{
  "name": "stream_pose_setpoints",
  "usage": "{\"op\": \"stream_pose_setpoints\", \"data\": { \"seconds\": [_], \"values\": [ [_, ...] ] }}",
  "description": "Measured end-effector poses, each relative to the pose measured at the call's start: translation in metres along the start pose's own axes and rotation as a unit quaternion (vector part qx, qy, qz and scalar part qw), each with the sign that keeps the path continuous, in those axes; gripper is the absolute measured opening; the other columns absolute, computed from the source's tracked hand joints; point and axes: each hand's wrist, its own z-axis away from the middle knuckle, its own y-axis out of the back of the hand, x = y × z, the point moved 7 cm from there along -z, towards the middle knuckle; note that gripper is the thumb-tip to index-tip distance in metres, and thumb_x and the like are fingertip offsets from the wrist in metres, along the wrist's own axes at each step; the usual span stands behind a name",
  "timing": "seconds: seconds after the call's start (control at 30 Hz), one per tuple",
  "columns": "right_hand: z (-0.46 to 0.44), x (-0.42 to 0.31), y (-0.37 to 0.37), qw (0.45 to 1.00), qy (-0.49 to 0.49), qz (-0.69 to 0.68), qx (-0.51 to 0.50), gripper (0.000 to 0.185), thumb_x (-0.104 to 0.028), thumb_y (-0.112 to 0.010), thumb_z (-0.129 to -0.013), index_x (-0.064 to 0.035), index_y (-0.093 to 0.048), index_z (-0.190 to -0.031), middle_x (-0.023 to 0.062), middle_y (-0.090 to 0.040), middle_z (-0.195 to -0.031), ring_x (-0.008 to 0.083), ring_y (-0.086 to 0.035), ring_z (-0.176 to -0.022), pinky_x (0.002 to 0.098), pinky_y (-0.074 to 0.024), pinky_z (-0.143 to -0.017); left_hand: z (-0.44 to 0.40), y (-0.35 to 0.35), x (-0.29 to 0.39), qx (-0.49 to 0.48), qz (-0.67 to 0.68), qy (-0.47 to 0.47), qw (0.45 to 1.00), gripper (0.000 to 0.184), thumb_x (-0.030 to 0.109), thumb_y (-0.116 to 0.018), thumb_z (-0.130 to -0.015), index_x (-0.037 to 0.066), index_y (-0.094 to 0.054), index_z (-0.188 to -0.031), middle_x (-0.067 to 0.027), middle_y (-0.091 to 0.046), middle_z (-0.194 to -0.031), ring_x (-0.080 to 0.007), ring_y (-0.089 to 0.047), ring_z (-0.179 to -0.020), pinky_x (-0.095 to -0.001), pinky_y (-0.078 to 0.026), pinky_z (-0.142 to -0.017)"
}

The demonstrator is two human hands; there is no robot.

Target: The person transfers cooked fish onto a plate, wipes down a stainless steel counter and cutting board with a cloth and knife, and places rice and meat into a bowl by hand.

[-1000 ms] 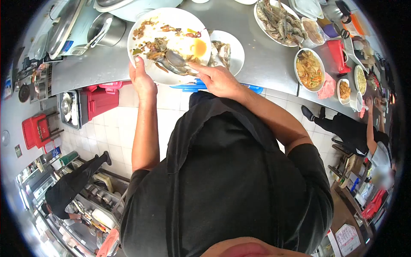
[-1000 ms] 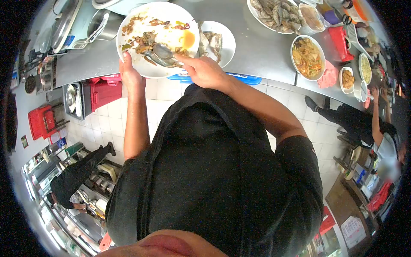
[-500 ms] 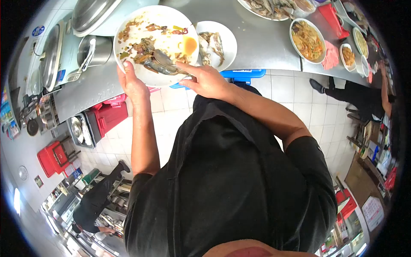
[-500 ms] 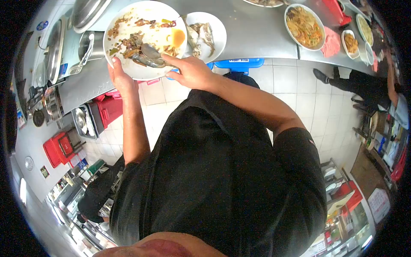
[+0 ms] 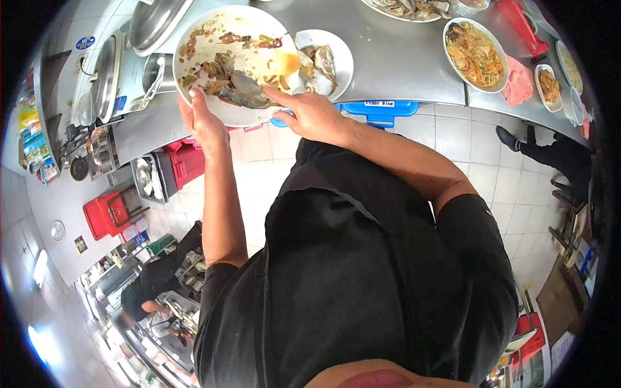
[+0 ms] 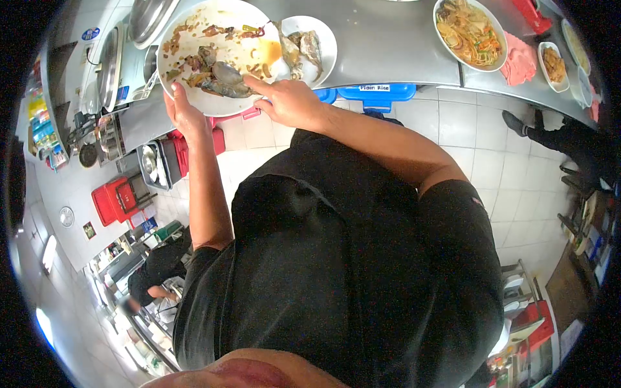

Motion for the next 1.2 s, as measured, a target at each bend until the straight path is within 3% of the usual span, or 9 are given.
{"op": "stream_pose_setpoints", "data": {
  "seconds": [0.37,0.47,0.7,0.87,1.2],
  "values": [
    [-0.004,0.003,0.008,1.0,0.005,-0.009,-0.008,0.055,-0.024,-0.06,-0.091,-0.0135,-0.041,-0.142,0.0193,-0.065,-0.074,0.0384,-0.063,-0.07,0.0491,-0.049,-0.063,0.003,-0.013,0.011,0.001,-0.015,-0.021,1.0,0.041,0.018,-0.044,-0.1,-0.002,-0.045,-0.135,-0.0175,-0.055,-0.127,-0.0261,-0.056,-0.112,-0.0381,-0.045,-0.095],
    [-0.009,0.002,0.014,0.999,-0.012,-0.004,-0.033,0.056,-0.025,-0.059,-0.091,-0.015,-0.04,-0.142,0.0192,-0.065,-0.074,0.0384,-0.063,-0.07,0.0496,-0.0488,-0.064,-0.001,-0.01,0.003,0.022,0.044,0.004,0.999,0.038,0.015,-0.044,-0.098,-0.003,-0.047,-0.131,-0.0161,-0.057,-0.122,-0.0227,-0.055,-0.109,-0.0359,-0.043,-0.095],
    [-0.019,0.014,-0.001,0.998,-0.019,0.006,-0.053,0.056,-0.026,-0.059,-0.091,-0.0183,-0.04,-0.143,0.0191,-0.065,-0.075,0.0388,-0.063,-0.07,0.0505,-0.0489,-0.066,-0.007,-0.003,-0.014,0.036,0.039,0.008,0.999,0.037,0.015,-0.044,-0.098,-0.003,-0.049,-0.13,-0.0159,-0.057,-0.12,-0.0222,-0.055,-0.108,-0.0355,-0.043,-0.095],
    [-0.019,0.017,-0.005,0.999,-0.016,-0.007,-0.041,0.054,-0.026,-0.056,-0.091,-0.0156,-0.04,-0.142,0.0208,-0.065,-0.072,0.0399,-0.064,-0.071,0.0525,-0.0498,-0.064,-0.009,-0.008,-0.013,0.021,0.024,0.014,0.999,0.036,0.015,-0.044,-0.098,-0.004,-0.049,-0.129,-0.015,-0.058,-0.118,-0.0212,-0.055,-0.107,-0.0349,-0.043,-0.094],
    [-0.018,0.022,-0.003,0.999,-0.027,-0.021,0.0,0.055,-0.02,-0.059,-0.091,-0.0137,-0.039,-0.142,0.021,-0.066,-0.076,0.0388,-0.065,-0.069,0.0493,-0.05,-0.063,-0.018,-0.022,-0.008,-0.022,-0.001,-0.039,0.999,0.038,0.019,-0.047,-0.1,-0.005,-0.048,-0.129,-0.0142,-0.057,-0.118,-0.0191,-0.054,-0.107,-0.032,-0.04,-0.096]
  ]
}}
